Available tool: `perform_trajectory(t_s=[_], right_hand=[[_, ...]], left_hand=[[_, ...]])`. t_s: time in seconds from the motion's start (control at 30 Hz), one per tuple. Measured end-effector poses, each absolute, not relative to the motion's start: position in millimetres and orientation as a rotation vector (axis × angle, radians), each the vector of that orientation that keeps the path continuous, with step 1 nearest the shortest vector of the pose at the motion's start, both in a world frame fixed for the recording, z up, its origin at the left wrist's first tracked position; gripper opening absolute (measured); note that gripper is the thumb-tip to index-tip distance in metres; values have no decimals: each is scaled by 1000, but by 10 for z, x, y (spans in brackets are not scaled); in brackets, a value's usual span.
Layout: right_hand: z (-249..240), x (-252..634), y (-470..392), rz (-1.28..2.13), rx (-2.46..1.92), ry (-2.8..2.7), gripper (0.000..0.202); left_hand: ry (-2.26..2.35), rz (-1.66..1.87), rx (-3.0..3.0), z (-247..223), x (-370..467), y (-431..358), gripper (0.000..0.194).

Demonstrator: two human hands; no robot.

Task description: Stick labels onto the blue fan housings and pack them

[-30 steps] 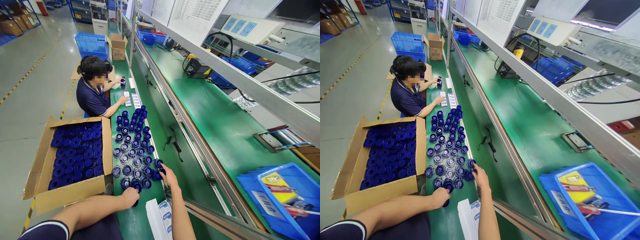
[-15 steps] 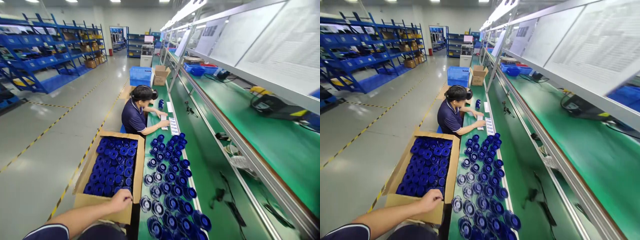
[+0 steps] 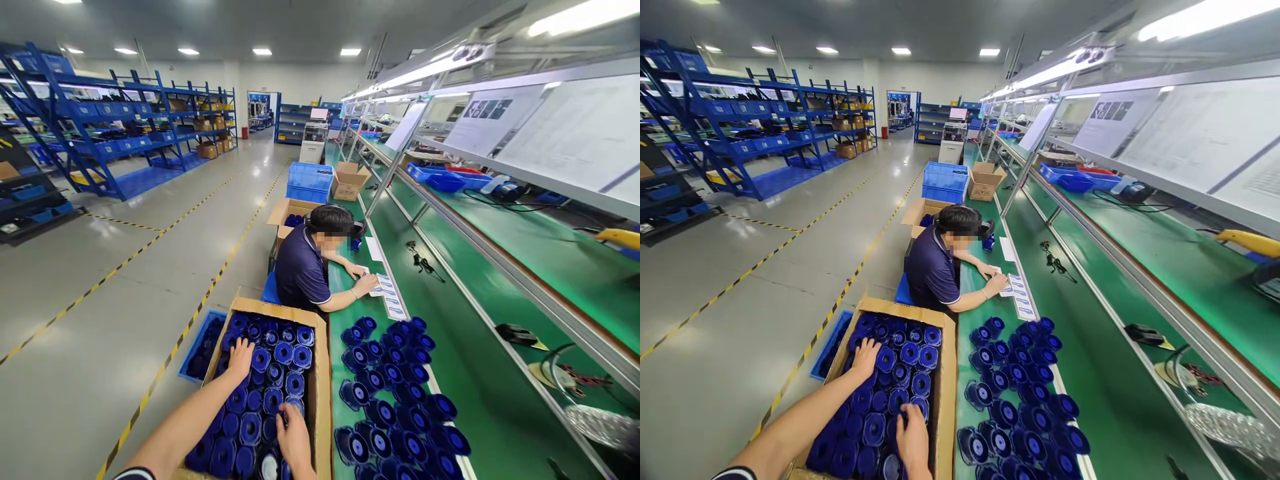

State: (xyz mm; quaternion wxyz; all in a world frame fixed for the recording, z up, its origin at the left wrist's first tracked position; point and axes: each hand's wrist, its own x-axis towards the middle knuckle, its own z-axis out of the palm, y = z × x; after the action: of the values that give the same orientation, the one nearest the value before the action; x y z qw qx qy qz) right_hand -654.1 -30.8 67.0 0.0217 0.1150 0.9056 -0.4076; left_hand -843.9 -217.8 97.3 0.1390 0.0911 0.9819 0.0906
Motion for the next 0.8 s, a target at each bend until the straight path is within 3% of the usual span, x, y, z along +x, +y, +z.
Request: perform_trajectory(t_s=[0.2,0.33,0.5,0.8], right_hand=[[741,-7590,-746,-909,451,2931,36],[775,-7807,-724,-728,506,2971,45],[849,-7907,-745,-597,489,2957,40],[1103,-8459,-939,-622,659,2803,71]], left_hand=[[2746,154,567,939,-8654,-2525,64],[2734,112,600,918,-8684,-2562,73],[2737,96,509,931,-8544,-2568,80],[2621,66,440,1129,-7624,-2934,74]])
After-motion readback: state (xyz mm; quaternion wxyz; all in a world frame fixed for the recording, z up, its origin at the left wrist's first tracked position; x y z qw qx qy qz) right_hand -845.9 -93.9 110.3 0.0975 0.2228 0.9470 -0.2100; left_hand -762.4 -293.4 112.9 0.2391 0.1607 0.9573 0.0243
